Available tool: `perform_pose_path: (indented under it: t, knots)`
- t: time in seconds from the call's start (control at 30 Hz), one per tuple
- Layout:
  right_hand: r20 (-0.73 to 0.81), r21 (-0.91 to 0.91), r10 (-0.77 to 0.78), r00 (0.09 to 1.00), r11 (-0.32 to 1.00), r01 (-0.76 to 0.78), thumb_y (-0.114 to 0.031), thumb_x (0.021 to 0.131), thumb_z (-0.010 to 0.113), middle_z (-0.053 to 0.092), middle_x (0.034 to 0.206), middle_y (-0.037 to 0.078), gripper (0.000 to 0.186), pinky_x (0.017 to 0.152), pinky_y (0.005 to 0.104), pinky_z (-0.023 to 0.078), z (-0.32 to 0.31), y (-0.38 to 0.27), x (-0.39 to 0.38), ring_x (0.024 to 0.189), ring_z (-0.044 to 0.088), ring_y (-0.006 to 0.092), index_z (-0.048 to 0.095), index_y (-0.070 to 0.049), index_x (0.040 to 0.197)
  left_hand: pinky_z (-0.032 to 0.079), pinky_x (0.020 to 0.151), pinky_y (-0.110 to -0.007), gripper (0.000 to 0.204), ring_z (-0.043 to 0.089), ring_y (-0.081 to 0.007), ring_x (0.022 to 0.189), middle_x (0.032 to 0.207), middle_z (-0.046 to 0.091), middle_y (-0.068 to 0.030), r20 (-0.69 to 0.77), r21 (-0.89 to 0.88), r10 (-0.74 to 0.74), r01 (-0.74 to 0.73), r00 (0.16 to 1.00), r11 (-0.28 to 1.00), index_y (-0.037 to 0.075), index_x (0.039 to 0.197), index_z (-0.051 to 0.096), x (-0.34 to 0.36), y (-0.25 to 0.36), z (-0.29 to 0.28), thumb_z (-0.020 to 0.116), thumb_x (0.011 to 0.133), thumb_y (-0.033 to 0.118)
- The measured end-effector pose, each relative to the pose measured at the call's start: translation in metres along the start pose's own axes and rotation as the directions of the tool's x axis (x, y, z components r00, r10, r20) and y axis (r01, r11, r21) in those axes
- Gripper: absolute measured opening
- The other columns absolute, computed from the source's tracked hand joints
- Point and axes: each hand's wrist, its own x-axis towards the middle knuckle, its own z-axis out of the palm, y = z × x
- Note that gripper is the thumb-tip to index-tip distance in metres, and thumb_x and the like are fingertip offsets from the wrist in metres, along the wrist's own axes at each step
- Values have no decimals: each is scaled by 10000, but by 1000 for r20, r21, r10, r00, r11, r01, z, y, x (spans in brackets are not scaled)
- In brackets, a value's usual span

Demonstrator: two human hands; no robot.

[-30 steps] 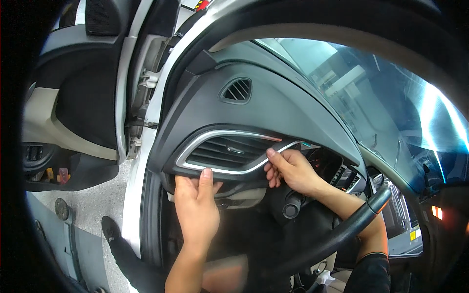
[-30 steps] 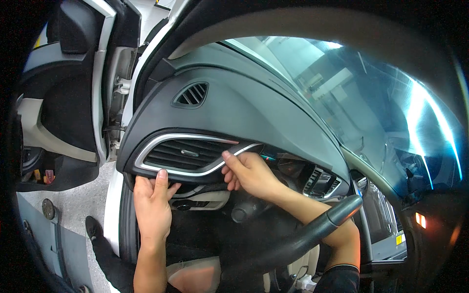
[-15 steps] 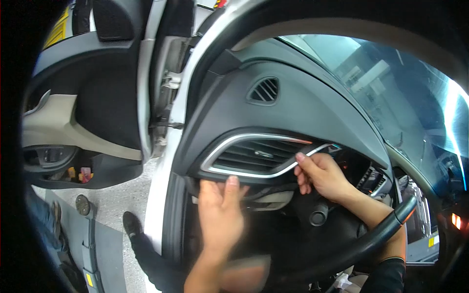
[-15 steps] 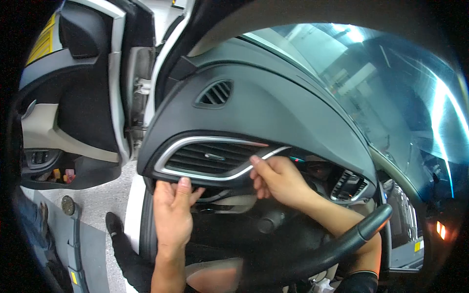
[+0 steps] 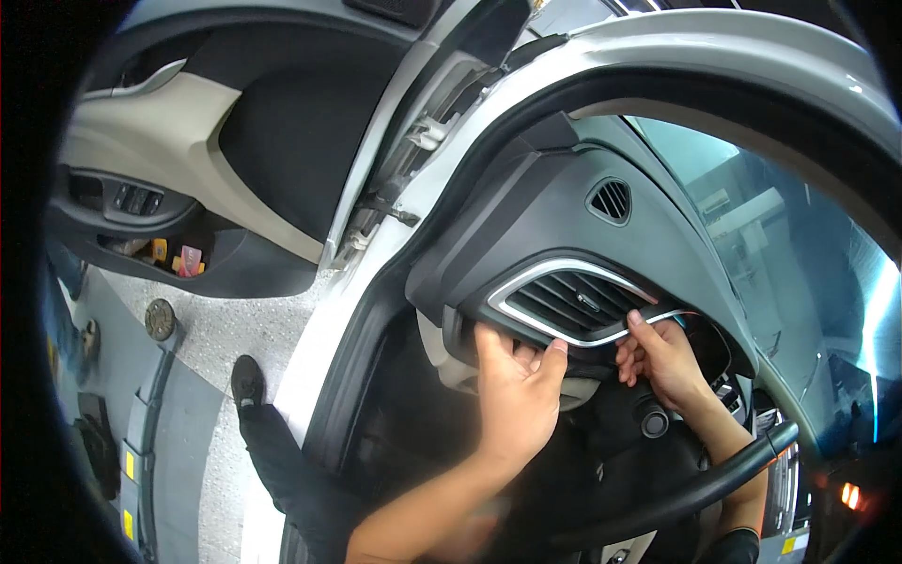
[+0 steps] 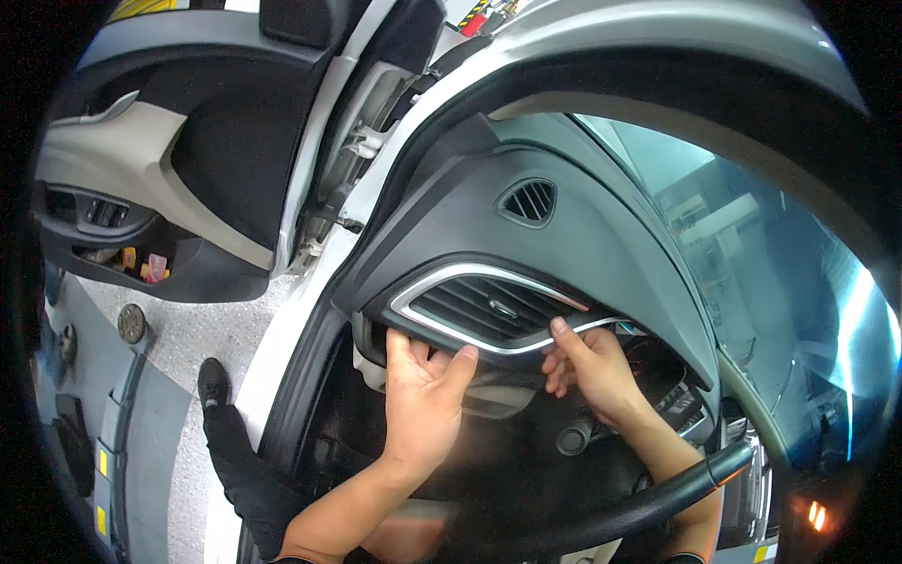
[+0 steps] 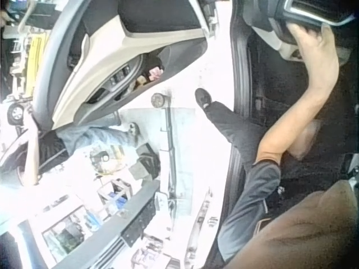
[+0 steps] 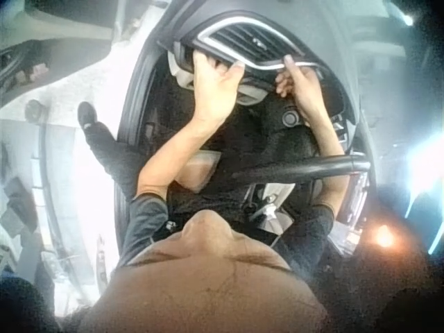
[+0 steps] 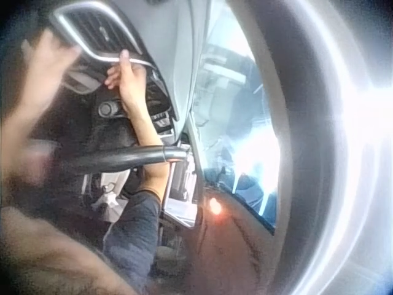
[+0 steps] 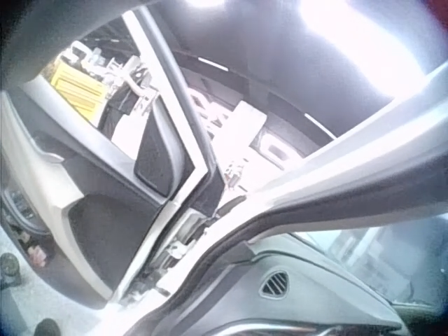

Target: Repairing and inspecting parts of the steering column and air vents inside a vehicle.

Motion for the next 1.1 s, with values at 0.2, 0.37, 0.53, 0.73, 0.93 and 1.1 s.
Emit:
perform_pose_path:
  t: [0.2, 0.37, 0.53, 0.73, 0.93, 1.1]
  knots:
    - [-43, -68, 36, 998, 997, -39, -424, 935, 524, 593, 636, 96, 448, 423, 248, 438, 7, -4, 5, 484, 578, 158, 564, -3, 785, 444, 912, -293, 494, 544, -181, 1067, 1138, 511, -152, 110, -109, -137, 149, 984, 983, -36, 1249, 214, -6, -15, 2, 528, 869, -56]
    - [-85, -65, 3, 996, 998, -9, -426, 960, 460, 580, 600, 92, 468, 406, 259, 427, 9, 2, 3, 464, 568, 170, 554, -10, 765, 424, 902, -372, 597, 546, -295, 1042, 1104, 514, -224, 71, 77, -94, 88, 993, 993, -58, 1289, 138, -9, -40, 4, 538, 852, 15]
    - [-120, -77, -83, 989, 994, 74, -411, 977, 422, 570, 573, 84, 490, 407, 255, 420, 7, 2, 3, 442, 545, 162, 572, 4, 765, 303, 1065, -360, 697, 390, -249, 1277, 1323, 383, -229, 118, -8, -175, 177, 978, 984, -49, 1361, 74, -13, -19, 8, 502, 812, -67]
    - [-159, -117, -102, 982, 990, 84, -396, 978, 423, 543, 569, 60, 448, 390, 253, 409, 11, 4, 3, 417, 512, 149, 557, -15, 784, 206, 1128, -379, 809, 279, -278, 1359, 1394, 297, -255, 128, -77, -130, 140, 983, 987, -21, 1428, -12, -15, -28, 3, 485, 793, -88]
    - [-158, -92, -101, 982, 992, 87, -415, 972, 425, 498, 548, 42, 458, 365, 257, 357, 13, 3, 2, 388, 460, 141, 512, -51, 706, 201, 1137, -408, 831, 254, -312, 1375, 1419, 261, -279, 128, -52, -163, 171, 978, 984, 10, 1443, -30, -15, -22, 2, 489, 801, -84]
    - [-161, -144, -89, 983, 987, 66, -436, 971, 416, 450, 526, 27, 473, 360, 259, 309, 19, 1, 0, 380, 418, 138, 486, -69, 682, 200, 1136, -410, 824, 254, -322, 1375, 1432, 240, -295, 156, -69, -182, 194, 971, 978, 10, 1445, -35, -20, -22, -3, 491, 816, -68]
